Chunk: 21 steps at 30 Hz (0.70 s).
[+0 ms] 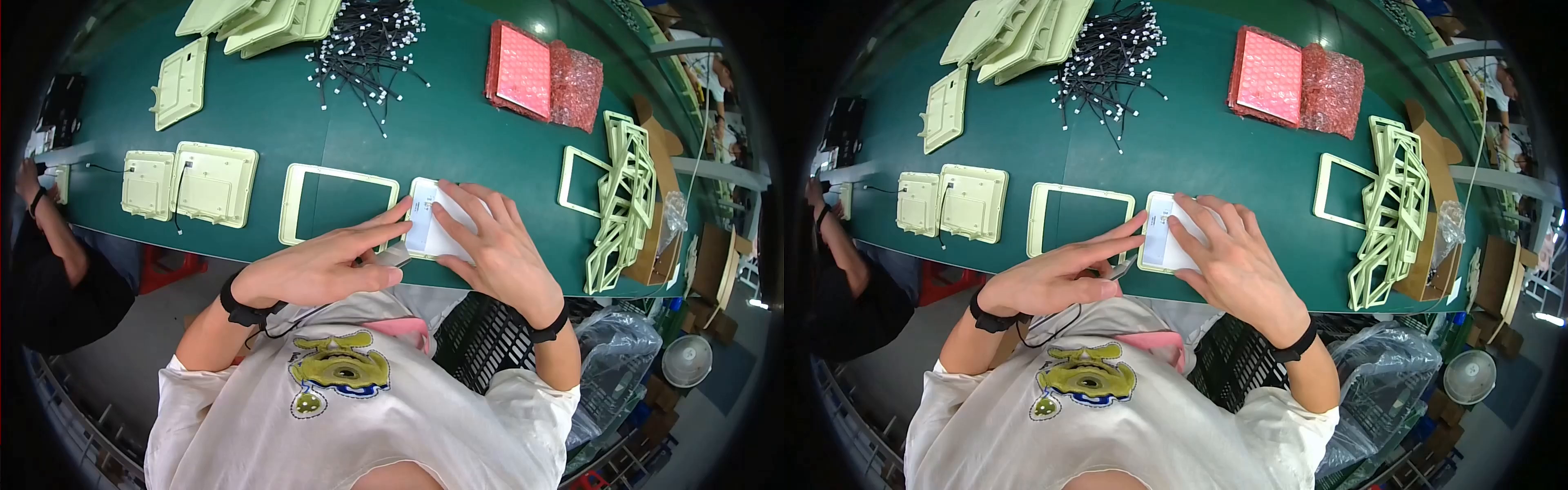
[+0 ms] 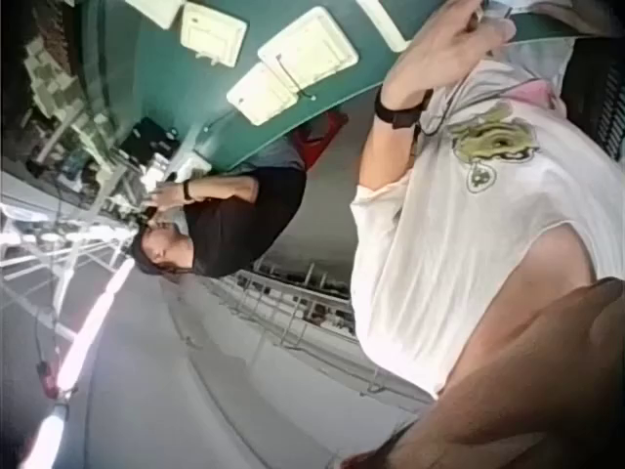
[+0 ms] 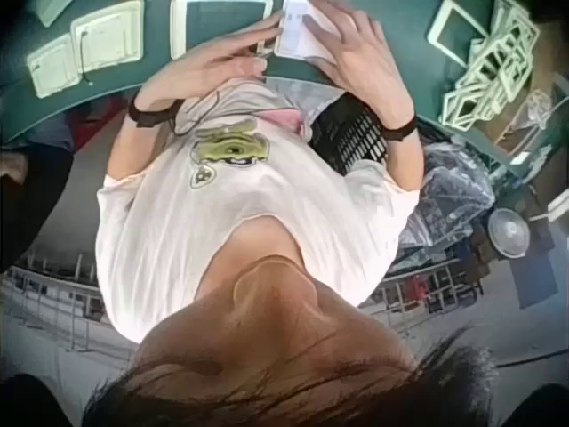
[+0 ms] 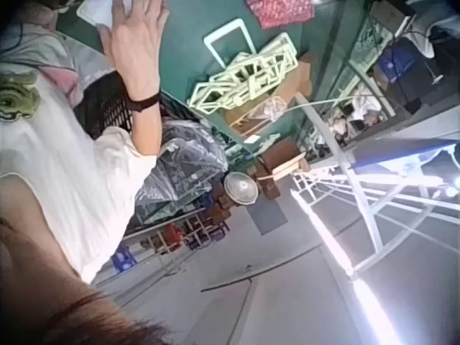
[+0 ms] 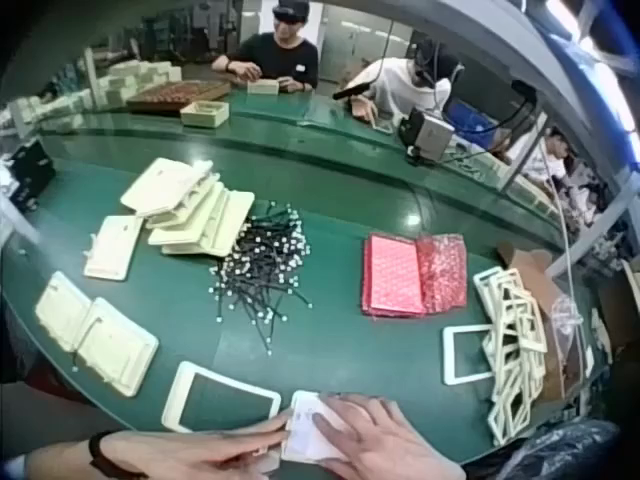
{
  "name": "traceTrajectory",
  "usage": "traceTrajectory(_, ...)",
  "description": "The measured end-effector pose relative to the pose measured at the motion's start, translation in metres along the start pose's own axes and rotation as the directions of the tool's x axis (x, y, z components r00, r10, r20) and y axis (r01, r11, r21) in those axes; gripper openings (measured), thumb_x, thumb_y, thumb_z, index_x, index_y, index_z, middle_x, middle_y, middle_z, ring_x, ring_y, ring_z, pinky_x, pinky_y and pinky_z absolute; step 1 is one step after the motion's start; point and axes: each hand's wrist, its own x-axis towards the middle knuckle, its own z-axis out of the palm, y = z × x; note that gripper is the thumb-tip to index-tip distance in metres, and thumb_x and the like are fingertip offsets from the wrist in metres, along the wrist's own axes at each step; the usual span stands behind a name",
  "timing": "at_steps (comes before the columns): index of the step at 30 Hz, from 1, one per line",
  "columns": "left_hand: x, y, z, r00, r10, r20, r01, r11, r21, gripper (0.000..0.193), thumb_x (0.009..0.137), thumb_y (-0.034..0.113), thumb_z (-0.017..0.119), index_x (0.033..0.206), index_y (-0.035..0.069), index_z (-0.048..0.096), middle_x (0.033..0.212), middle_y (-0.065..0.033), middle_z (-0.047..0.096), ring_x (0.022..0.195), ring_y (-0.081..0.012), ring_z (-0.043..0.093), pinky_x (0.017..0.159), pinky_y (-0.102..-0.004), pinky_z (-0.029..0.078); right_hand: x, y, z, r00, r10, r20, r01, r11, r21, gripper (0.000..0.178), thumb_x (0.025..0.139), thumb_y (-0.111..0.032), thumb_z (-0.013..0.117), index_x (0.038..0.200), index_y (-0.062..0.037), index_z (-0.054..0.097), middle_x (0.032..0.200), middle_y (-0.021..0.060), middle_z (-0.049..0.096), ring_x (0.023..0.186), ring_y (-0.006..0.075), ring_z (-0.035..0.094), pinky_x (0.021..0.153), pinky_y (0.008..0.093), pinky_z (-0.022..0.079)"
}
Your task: The person peels film from screens, inserts them into frames, and attaches wires. They then snap backplates onto the frames, set the units aside, and repeat the process with more components.
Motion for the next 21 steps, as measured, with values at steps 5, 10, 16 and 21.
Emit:
traceTrajectory(5,0.001,0.002,-0.001,1.0,-0.019,0.0,0.019,1.0,0.016,0.076,0.107,0.035,0.065,0.165,-0.006,0.035,0.182,-0.013,0.015,0.09,-0.0172,0.059,0.089,-0.0345,0.051,0.0,-0.002,0.002,0.999,-0.001,-0.033,-0.001,0.999,-0.038,0.063,0.08,-0.02,0.087,0.138,-0.0037,0.068,0.158,0.0133,0.051,0.137,0.0366,0.051,0.111,0.0488,0.047)
traceTrajectory(10,-0.001,-0.003,0.003,1.0,-0.02,-0.005,0.02,1.0,0.021,0.076,0.107,0.035,0.064,0.164,-0.006,0.035,0.182,-0.0112,0.015,0.089,-0.0171,0.057,0.089,-0.0337,0.051,-0.001,-0.009,0.007,0.999,0.009,-0.053,-0.012,0.999,-0.053,0.062,0.081,-0.02,0.087,0.138,-0.0029,0.068,0.154,0.0149,0.053,0.136,0.037,0.052,0.109,0.0497,0.047)
traceTrajectory(16,0.0,-0.006,0.005,1.0,-0.008,-0.008,0.008,1.0,0.012,0.076,0.107,0.035,0.063,0.164,-0.007,0.035,0.182,-0.0102,0.015,0.09,-0.0166,0.057,0.089,-0.0333,0.05,-0.002,-0.014,0.014,0.996,0.052,-0.074,-0.057,0.996,-0.074,0.062,0.081,-0.02,0.087,0.138,-0.003,0.068,0.146,0.0154,0.056,0.135,0.0372,0.052,0.108,0.0502,0.048)
traceTrajectory(21,0.0,-0.006,0.007,1.0,-0.001,0.0,0.001,1.0,-0.009,0.076,0.108,0.036,0.062,0.164,-0.007,0.034,0.182,-0.0115,0.014,0.091,-0.0162,0.056,0.089,-0.0332,0.05,-0.005,-0.019,0.02,0.991,0.087,-0.101,-0.098,0.989,-0.108,0.062,0.083,-0.021,0.086,0.139,-0.0036,0.068,0.142,0.013,0.058,0.134,0.0371,0.053,0.108,0.0509,0.048)
